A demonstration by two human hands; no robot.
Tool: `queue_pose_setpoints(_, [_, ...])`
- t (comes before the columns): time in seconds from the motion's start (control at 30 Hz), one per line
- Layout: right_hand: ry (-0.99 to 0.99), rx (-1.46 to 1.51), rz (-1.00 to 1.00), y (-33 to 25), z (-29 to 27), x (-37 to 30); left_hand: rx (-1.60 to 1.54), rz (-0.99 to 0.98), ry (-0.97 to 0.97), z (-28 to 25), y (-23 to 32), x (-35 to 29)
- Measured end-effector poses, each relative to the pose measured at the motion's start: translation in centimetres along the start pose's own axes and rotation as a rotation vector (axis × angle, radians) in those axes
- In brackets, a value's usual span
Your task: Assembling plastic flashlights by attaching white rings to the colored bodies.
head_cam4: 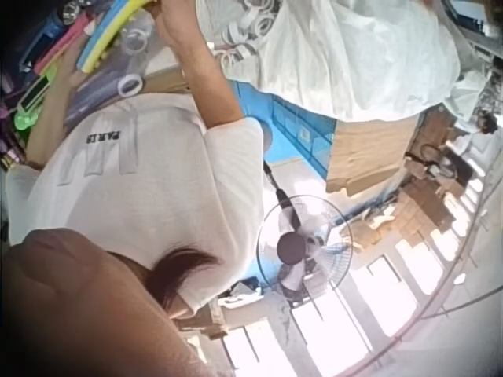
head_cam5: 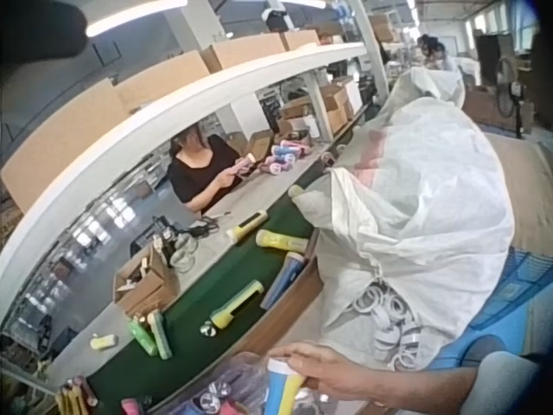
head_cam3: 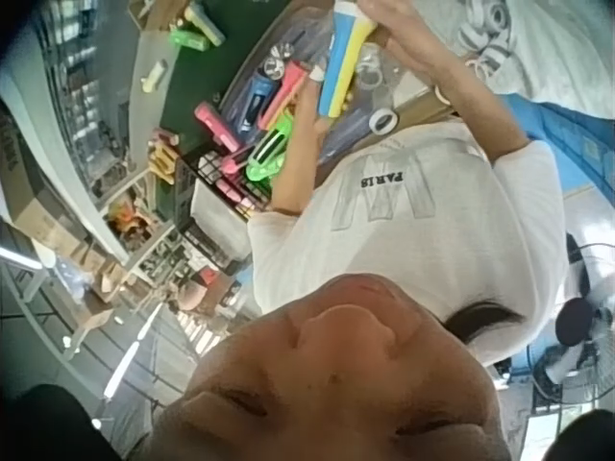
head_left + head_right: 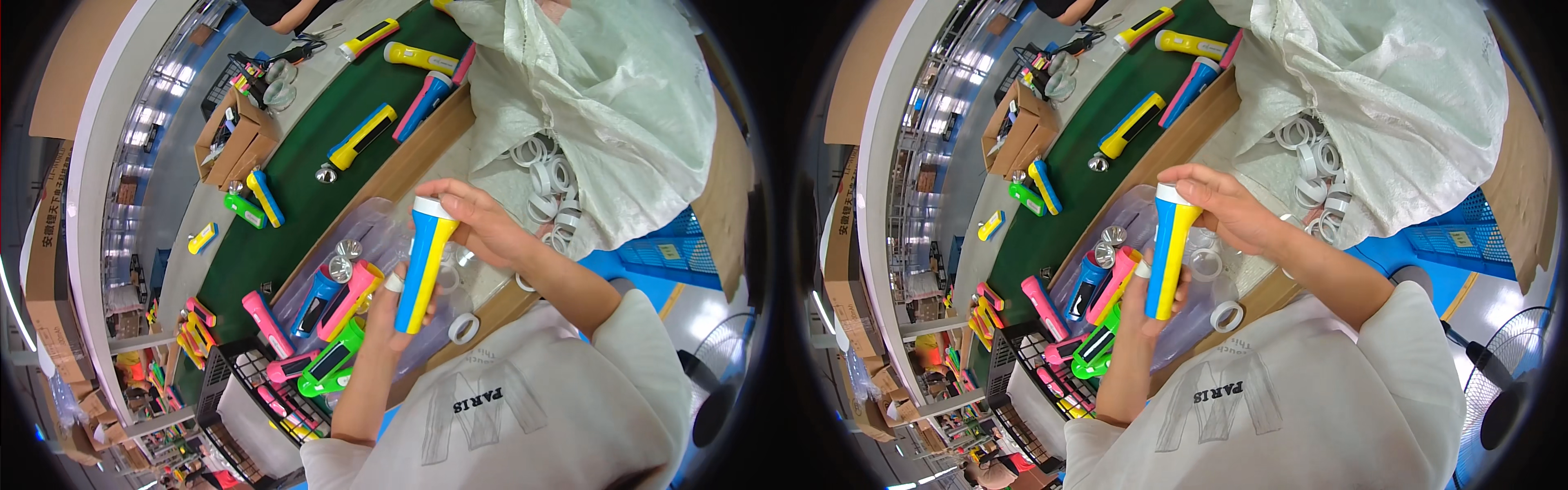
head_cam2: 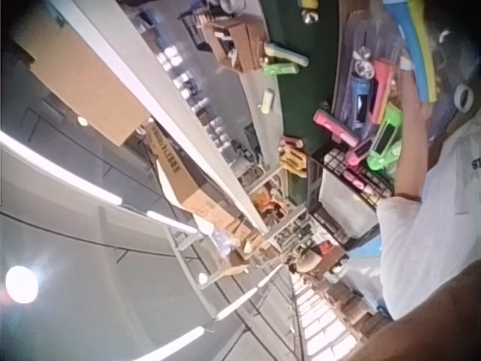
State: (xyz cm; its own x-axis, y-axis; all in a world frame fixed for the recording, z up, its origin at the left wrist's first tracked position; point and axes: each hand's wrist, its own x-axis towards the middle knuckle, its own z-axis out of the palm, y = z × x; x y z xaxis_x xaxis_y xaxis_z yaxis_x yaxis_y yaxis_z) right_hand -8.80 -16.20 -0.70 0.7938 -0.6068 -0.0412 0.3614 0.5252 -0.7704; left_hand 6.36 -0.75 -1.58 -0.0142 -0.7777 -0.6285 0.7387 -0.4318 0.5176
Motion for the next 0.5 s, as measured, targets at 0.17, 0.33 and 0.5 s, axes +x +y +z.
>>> queue_pose_setpoints(0.17, [0.115, 0.140, -0.031, 1.0, 1.1, -0.1, 0.791, 0.541, 0.118, 2.5, -2.5, -1.1])
queue_pose_setpoints(0.33, [0.047, 0.314, -0.124, 0.6, 3.6, 0.0, 0.290, 0.265, -0.026, 5.1, -3.7, -3.1])
queue_pose_setpoints(0.5, [-0.201, 0.778, -0.120, 1.4, 3.9, -0.4, -0.437, -0.017, -0.576, 6.1, -4.3, -5.0])
